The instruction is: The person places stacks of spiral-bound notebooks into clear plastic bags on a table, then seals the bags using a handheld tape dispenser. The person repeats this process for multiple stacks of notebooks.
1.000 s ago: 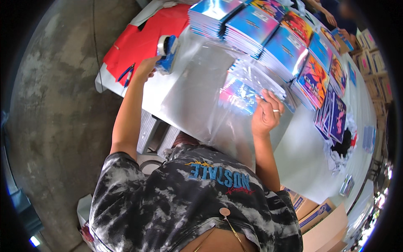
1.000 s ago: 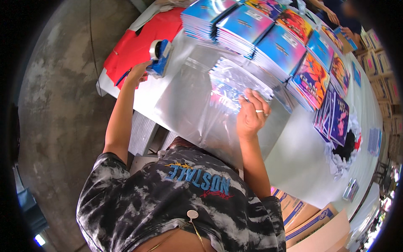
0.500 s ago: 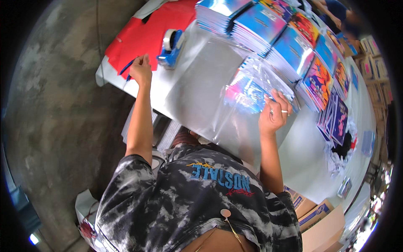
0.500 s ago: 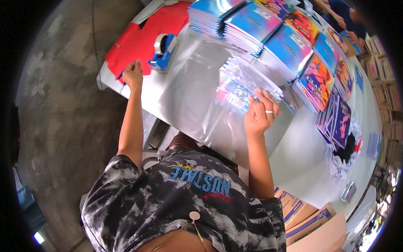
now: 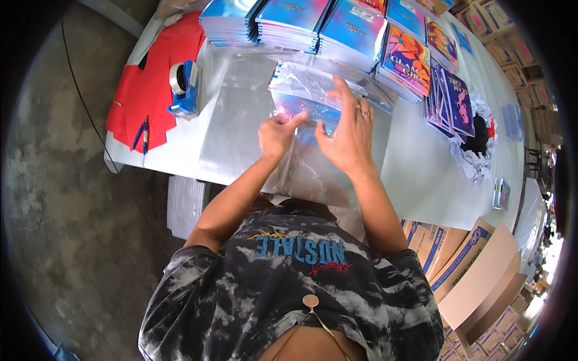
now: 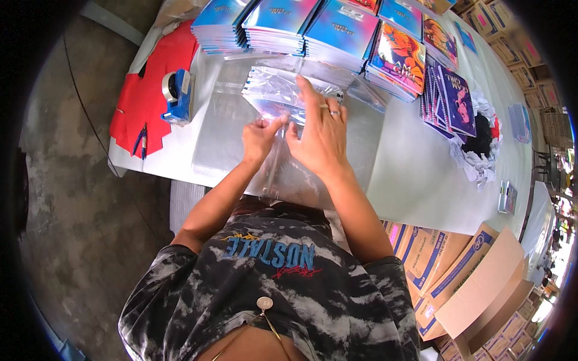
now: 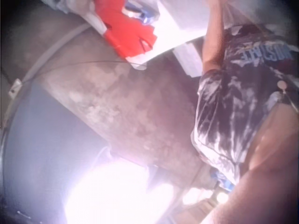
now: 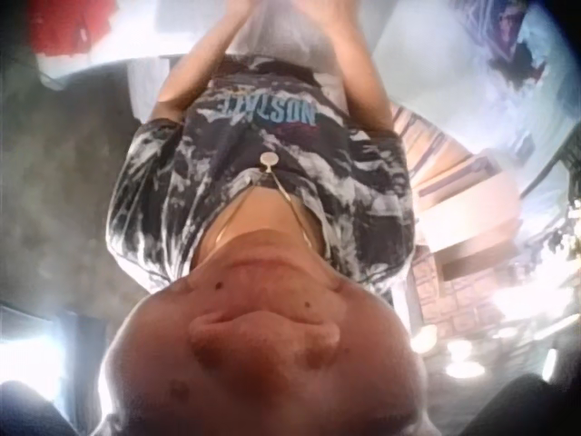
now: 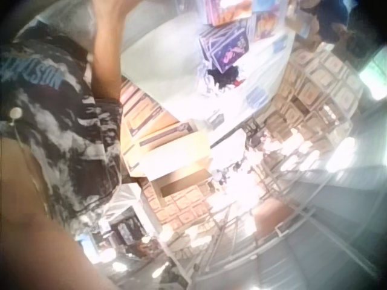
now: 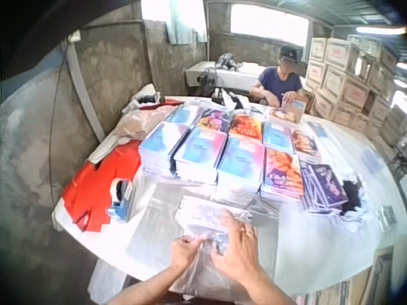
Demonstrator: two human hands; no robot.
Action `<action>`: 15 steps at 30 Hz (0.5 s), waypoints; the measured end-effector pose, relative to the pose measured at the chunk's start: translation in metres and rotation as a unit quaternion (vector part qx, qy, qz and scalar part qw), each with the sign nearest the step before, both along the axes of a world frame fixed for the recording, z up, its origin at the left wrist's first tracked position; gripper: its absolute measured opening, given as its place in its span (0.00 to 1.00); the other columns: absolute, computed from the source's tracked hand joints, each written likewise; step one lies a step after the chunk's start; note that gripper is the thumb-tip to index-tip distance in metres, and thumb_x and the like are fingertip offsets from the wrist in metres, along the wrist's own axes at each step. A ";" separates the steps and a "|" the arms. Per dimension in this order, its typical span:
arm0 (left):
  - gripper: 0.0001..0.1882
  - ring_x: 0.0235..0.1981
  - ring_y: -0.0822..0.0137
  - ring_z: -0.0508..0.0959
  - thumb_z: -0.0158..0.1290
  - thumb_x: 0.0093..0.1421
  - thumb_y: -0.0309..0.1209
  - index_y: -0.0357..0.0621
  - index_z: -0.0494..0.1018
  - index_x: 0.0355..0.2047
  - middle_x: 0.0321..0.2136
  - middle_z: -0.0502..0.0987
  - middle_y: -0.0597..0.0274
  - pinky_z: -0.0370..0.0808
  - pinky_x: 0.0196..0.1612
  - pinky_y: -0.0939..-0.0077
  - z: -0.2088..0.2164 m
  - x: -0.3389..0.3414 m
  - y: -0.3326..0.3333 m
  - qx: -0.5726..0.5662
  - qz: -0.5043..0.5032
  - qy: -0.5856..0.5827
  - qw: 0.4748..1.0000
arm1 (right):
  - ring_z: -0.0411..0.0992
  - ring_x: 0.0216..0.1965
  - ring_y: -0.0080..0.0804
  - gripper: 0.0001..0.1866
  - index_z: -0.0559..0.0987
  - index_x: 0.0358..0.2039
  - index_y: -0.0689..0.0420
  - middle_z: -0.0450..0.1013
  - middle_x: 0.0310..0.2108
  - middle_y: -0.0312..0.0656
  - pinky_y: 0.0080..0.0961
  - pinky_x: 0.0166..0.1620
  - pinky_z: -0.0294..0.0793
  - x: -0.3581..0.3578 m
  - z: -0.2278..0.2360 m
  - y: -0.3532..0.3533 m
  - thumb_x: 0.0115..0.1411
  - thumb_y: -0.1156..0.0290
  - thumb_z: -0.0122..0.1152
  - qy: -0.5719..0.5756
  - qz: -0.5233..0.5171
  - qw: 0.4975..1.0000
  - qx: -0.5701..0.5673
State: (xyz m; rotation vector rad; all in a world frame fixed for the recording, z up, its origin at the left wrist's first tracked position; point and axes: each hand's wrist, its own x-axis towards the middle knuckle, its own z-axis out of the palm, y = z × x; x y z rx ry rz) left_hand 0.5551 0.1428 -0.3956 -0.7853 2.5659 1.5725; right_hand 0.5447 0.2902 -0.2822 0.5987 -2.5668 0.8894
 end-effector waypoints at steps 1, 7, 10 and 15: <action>0.24 0.13 0.74 0.69 0.60 0.50 0.48 0.39 0.71 0.13 0.10 0.71 0.66 0.66 0.18 0.75 -0.022 0.008 -0.013 -0.007 0.012 -0.020 1.000 | 0.65 0.41 0.39 0.41 0.59 0.58 0.53 0.72 0.39 0.41 0.36 0.47 0.58 -0.002 0.013 -0.003 0.41 0.69 0.66 -0.004 0.000 0.999 0.054; 0.34 0.23 0.70 0.75 0.45 0.55 0.61 0.37 0.72 0.38 0.30 0.77 0.55 0.72 0.27 0.72 -0.009 0.011 -0.066 0.323 0.028 -0.162 0.932 | 0.64 0.49 0.42 0.35 0.67 0.50 0.55 0.67 0.45 0.47 0.37 0.51 0.59 -0.032 0.023 -0.034 0.38 0.69 0.69 -0.176 0.016 0.967 0.183; 0.38 0.31 0.68 0.77 0.37 0.56 0.65 0.40 0.66 0.47 0.39 0.75 0.56 0.74 0.32 0.71 0.007 0.003 -0.080 0.499 -0.012 -0.259 0.827 | 0.65 0.49 0.44 0.33 0.67 0.48 0.54 0.68 0.44 0.46 0.39 0.51 0.59 0.001 0.034 -0.013 0.38 0.70 0.68 -0.136 0.026 0.981 0.136; 0.34 0.44 0.65 0.74 0.45 0.54 0.58 0.44 0.66 0.50 0.45 0.73 0.59 0.72 0.47 0.64 0.044 0.001 -0.039 0.549 -0.207 -0.288 0.757 | 0.65 0.47 0.38 0.26 0.71 0.43 0.53 0.69 0.43 0.42 0.36 0.50 0.59 0.090 0.074 0.036 0.39 0.78 0.60 -0.132 0.055 0.982 0.126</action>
